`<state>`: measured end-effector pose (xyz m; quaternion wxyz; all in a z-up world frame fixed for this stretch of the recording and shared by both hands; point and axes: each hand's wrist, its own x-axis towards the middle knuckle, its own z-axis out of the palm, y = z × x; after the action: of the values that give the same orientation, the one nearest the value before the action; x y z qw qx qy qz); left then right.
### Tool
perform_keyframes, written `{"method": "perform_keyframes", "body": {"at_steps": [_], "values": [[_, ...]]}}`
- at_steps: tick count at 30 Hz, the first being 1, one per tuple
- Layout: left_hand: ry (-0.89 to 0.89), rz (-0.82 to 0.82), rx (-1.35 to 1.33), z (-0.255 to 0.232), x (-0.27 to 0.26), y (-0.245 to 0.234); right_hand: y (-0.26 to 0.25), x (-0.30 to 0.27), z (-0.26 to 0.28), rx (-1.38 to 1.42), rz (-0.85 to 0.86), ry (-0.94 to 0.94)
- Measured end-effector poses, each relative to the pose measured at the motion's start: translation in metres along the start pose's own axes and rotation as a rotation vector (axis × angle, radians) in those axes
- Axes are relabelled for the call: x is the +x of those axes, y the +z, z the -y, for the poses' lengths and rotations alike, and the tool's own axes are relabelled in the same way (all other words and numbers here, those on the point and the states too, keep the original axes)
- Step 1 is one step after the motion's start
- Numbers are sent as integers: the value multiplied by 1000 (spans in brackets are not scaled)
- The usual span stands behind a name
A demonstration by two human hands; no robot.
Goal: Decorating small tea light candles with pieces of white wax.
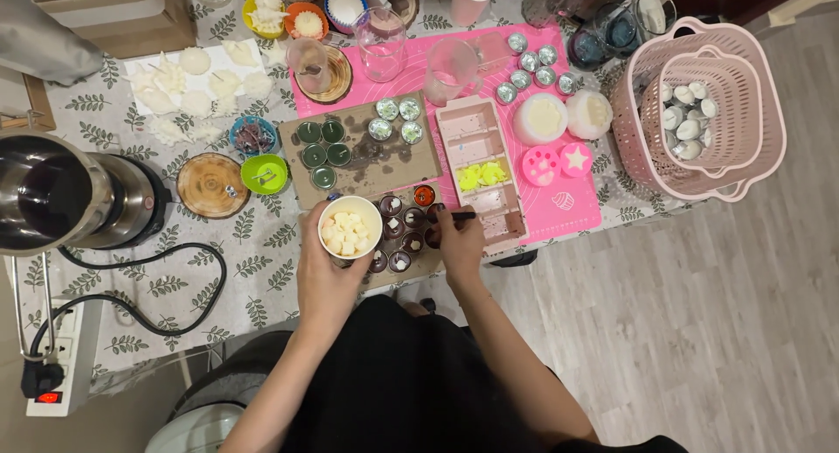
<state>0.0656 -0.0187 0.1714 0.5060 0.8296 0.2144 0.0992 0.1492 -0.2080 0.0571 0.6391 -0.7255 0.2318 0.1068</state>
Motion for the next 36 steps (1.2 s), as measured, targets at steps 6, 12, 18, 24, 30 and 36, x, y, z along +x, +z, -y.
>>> {"method": "perform_keyframes", "body": {"at_steps": [6, 12, 18, 24, 30, 36], "values": [[-4, 10, 30, -3, -3, -1, 2, -9, 10, -54, -9, -57], [18, 7, 22, -2, -6, -1, 1, -16, 15, -186, 19, -259], [4, 6, 17, -5, -10, -1, -5, -24, 26, -142, 8, -325], [57, 23, -10, -5, -12, 4, -21, -44, 90, 266, -10, -148], [56, 21, -6, -1, -12, 10, -39, -29, 90, 181, 28, -347], [36, 21, -9, -6, -10, 11, -48, -28, 81, -66, -123, -231]]}}
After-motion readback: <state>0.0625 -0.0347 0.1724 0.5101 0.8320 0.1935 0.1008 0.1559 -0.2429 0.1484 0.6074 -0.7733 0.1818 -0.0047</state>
